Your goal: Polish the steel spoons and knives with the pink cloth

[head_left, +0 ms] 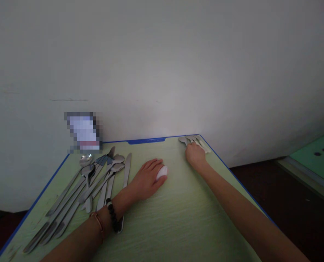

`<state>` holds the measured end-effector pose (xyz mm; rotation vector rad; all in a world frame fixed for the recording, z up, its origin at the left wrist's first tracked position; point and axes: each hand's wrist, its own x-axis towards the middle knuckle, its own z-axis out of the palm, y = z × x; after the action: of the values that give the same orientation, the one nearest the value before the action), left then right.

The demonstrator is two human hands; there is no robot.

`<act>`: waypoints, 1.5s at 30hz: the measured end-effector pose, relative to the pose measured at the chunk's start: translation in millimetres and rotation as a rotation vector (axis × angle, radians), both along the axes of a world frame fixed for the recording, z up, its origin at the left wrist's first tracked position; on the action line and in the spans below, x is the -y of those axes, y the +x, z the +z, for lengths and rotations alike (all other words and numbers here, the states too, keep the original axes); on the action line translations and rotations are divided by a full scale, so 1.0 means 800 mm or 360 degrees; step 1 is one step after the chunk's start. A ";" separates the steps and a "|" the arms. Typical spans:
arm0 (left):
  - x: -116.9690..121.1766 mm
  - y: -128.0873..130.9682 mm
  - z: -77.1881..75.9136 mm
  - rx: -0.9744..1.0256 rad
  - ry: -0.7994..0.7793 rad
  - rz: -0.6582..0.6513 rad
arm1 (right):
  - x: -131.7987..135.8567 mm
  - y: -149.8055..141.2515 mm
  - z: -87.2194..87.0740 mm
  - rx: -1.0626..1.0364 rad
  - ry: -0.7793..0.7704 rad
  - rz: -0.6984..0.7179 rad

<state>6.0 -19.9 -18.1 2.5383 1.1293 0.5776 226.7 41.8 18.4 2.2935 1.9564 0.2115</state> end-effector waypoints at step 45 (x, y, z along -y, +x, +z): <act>-0.021 -0.127 0.107 -0.1185 -0.0452 0.0835 | 0.020 -0.090 -0.053 -0.0879 0.0508 0.0999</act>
<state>-95.4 -2.9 67.3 2.2280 1.9768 -0.4643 154.7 26.0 -23.6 1.9502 3.0974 -0.0813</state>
